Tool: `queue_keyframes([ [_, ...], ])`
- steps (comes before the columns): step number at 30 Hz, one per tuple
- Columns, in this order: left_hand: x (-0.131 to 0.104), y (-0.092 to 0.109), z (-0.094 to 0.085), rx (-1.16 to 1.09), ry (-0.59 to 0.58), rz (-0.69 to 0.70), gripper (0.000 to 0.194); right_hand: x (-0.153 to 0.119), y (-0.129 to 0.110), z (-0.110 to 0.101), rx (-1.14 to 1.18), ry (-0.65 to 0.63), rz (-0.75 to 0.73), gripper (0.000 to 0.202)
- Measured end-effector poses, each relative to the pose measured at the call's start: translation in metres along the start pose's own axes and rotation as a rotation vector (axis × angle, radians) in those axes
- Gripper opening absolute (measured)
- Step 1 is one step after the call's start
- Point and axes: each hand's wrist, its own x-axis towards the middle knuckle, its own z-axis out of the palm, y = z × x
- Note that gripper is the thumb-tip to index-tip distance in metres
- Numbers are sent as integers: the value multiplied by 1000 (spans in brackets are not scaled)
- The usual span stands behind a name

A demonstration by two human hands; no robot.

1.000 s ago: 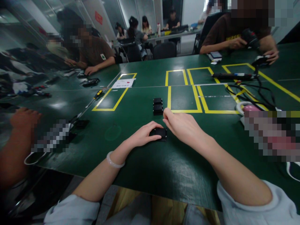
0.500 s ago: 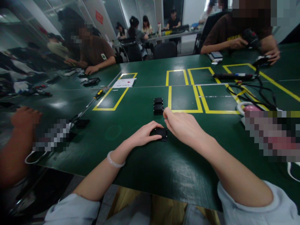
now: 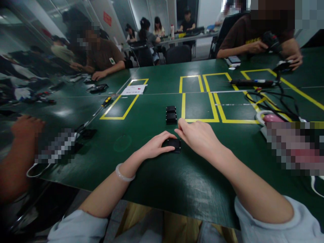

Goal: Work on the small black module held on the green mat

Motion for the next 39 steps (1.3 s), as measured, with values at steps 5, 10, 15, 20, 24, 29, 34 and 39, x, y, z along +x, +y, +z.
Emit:
queue_keyframes([
  [5,0,-1,1,8,6,6,33,-2,1,-1,118,-6,-64,17],
  [10,0,0,1,5,5,-2,34,-2,-1,-3,108,-12,-34,19],
  [15,0,0,0,5,1,-2,33,-2,2,0,115,-3,-67,19],
  [20,0,0,0,14,4,13,33,-3,1,-4,141,1,-47,15],
  [24,0,0,-1,16,-5,16,33,-1,0,-4,74,-22,-28,21],
  [29,0,-1,0,17,2,14,32,-2,1,-2,124,-8,-55,16],
  [34,0,-2,1,12,3,22,33,-1,1,-3,92,-21,-30,17],
  [39,0,-1,0,18,0,27,33,-2,3,0,111,-17,-54,15],
])
